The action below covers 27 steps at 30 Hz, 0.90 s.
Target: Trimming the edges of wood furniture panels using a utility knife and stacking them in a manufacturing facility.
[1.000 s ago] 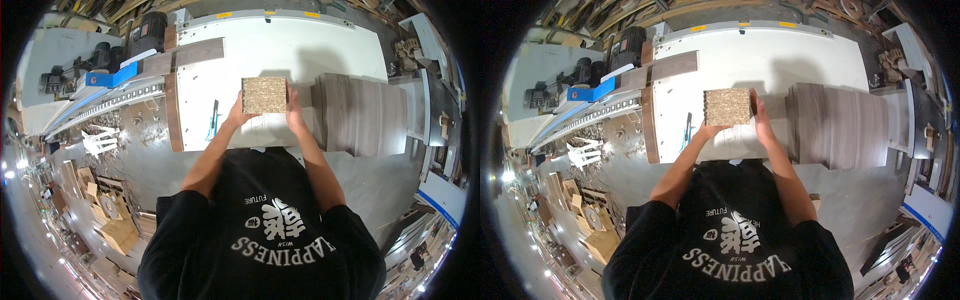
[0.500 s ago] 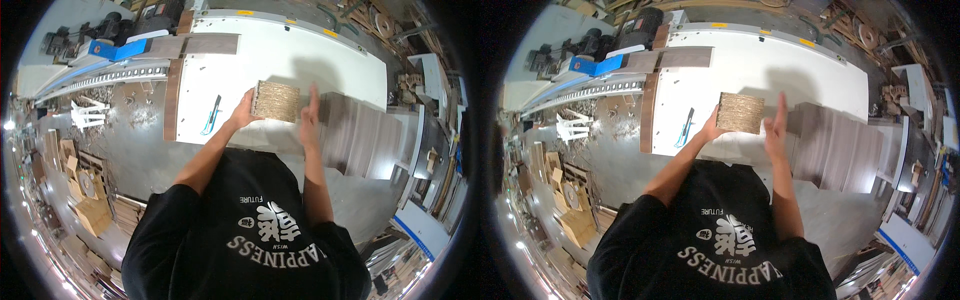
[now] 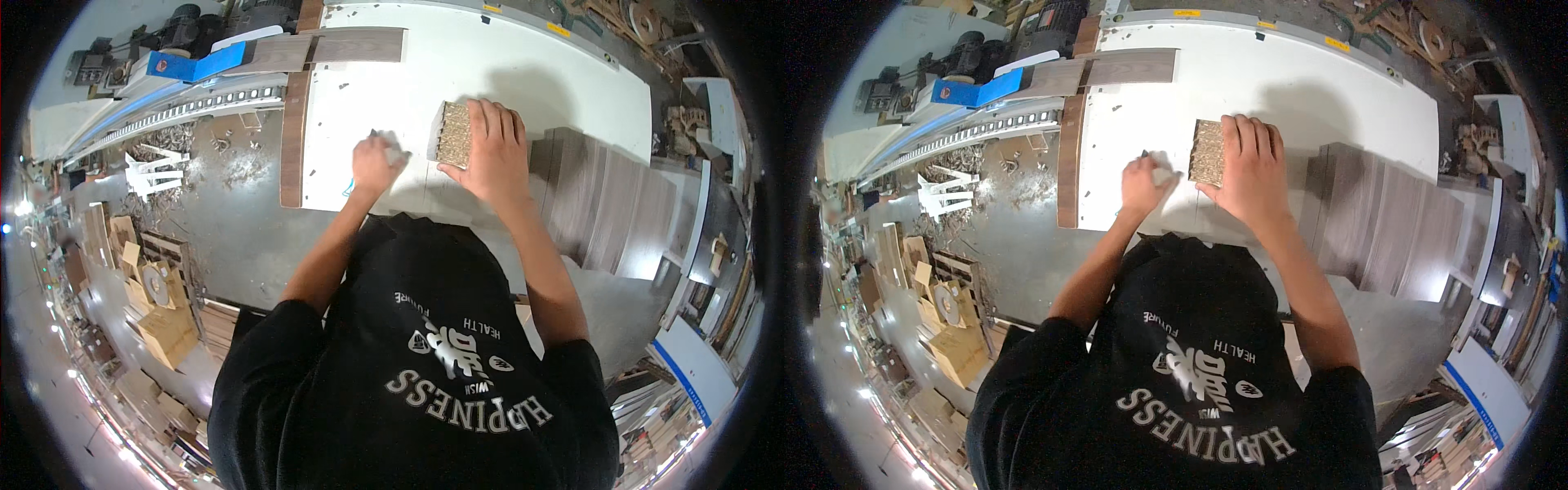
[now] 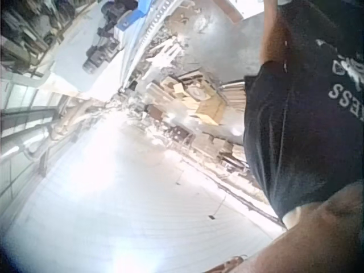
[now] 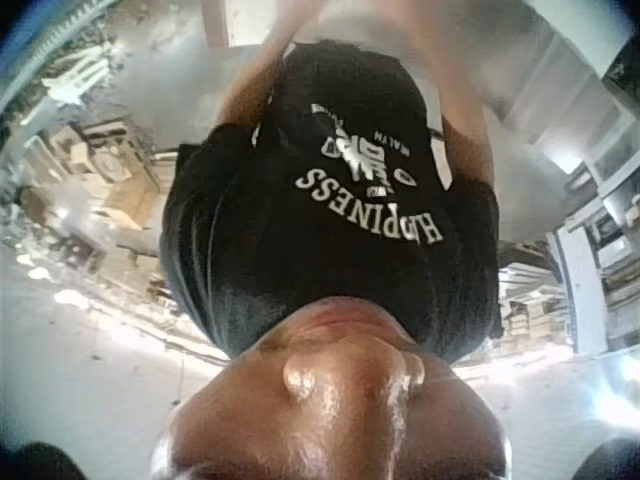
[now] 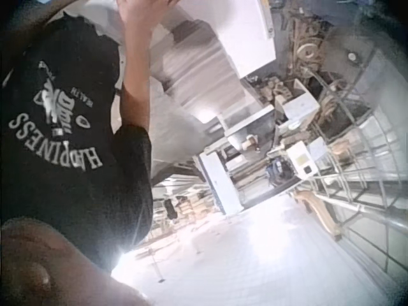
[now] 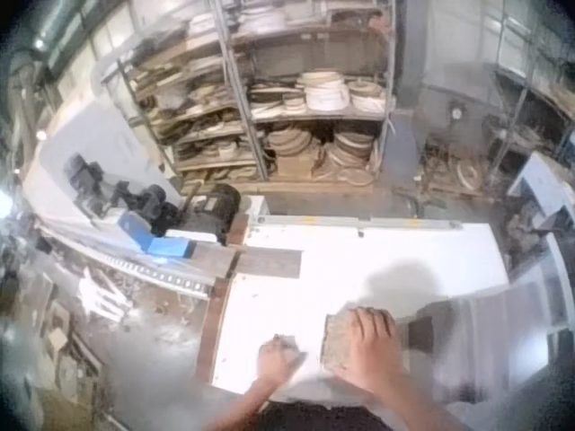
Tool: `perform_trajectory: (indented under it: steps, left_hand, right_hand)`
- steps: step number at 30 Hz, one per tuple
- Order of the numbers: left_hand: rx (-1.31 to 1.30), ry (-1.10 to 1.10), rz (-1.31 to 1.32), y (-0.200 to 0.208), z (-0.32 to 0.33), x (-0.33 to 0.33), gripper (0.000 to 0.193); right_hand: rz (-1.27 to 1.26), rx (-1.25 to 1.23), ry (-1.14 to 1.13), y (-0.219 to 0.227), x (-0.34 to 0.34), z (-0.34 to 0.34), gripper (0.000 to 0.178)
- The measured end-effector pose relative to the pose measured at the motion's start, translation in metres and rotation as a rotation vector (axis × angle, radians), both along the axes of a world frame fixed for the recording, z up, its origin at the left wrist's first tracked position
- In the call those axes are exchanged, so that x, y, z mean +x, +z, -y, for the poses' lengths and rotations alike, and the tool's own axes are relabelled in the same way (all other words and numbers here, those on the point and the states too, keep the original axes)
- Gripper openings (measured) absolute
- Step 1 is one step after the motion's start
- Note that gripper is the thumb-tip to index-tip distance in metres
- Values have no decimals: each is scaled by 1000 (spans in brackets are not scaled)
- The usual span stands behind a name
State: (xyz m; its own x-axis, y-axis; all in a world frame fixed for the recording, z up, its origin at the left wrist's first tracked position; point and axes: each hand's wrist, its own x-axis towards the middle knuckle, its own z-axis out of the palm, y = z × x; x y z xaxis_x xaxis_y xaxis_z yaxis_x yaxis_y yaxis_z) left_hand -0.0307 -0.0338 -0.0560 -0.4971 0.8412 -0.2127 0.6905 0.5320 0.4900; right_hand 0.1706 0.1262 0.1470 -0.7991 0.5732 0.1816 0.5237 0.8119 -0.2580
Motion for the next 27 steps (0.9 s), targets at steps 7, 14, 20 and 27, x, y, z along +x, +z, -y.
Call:
perform_trajectory:
  steps: [7, 14, 20, 27]
  left_hand:
    - [-331, 183, -100, -14, 75, -19, 61]
    - [-48, 277, 189, -10, 38, -37, 52]
    - [340, 253, 996, 171, -77, 7, 58]
    - [308, 187, 884, 195, -98, 32, 63]
  right_hand:
    - [40, -2, -21, -4, 1, -1, 107]
    - [39, -34, 1, -8, -4, 1, 106]
    - [-34, -64, -19, -6, 6, -3, 110]
    - [-20, -84, -43, -8, 5, -3, 103]
